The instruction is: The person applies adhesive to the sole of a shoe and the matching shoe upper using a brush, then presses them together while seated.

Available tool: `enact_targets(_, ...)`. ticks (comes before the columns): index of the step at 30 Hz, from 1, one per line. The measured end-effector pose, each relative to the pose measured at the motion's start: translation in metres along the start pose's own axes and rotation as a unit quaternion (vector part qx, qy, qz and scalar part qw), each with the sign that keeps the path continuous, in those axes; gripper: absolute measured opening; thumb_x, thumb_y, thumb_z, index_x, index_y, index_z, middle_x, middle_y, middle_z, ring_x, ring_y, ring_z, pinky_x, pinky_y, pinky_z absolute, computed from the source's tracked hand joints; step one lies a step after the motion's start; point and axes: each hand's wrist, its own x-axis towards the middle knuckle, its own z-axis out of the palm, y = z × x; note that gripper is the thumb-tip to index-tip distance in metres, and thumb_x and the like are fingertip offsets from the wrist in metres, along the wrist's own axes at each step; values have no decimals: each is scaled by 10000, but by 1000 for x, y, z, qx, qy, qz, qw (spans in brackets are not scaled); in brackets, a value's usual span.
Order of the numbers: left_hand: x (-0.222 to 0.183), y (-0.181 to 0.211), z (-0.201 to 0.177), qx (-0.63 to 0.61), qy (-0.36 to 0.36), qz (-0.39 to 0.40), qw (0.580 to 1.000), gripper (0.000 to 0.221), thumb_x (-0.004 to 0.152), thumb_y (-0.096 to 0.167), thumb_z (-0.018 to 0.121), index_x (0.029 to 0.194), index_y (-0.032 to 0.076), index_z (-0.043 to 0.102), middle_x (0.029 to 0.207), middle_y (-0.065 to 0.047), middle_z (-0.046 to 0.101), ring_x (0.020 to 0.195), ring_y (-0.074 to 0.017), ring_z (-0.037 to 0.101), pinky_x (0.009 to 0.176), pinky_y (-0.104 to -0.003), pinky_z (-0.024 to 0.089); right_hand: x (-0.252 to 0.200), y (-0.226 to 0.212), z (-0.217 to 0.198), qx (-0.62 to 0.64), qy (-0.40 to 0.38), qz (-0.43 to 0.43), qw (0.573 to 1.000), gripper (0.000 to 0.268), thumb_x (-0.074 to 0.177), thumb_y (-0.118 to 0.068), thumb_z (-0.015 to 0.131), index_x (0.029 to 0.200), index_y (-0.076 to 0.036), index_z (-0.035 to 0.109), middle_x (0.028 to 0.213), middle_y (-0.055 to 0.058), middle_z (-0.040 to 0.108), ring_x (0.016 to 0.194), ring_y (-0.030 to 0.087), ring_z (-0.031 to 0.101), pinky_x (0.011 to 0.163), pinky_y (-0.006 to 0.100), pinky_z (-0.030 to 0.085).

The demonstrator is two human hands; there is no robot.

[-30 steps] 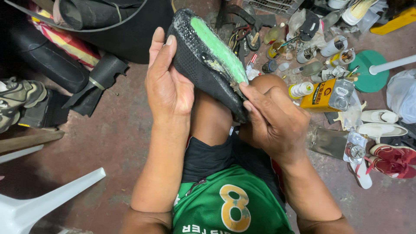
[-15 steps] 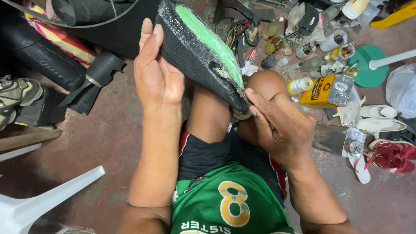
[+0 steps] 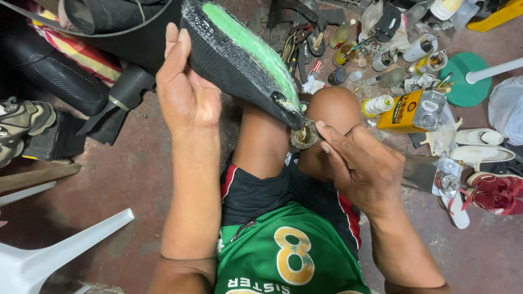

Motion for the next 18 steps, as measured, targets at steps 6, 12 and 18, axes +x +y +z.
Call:
enact_targets(6,-3,22,-5,-42,-96,-60,993,328,1098,104,461,1351,-66,579,1327,-177,659,1222,-297,646,1117,-426,514,-17,13,-15,196,-3,113,974,253,967,-80,717,1216,-102,756,763,24,583,628,113,519,586,262,405)
enact_targets(12,-17,31,-14,-70,-136,-90,984,399,1069,168,416,1327,-83,589,1367,-207,644,1276,-321,618,1190,-439,454,-11,19,-7,272,-22,88,958,268,943,-55,722,1209,-73,748,853,25,651,674,91,544,647,253,428)
enact_targets(18,-41,14,-8,-93,-128,-75,984,432,1057,154,435,1451,22,554,1376,-169,647,1272,-296,612,1184,-438,444,27,-5,14,156,7,-20,988,324,904,-71,782,1226,-107,763,803,62,616,682,169,584,627,314,461)
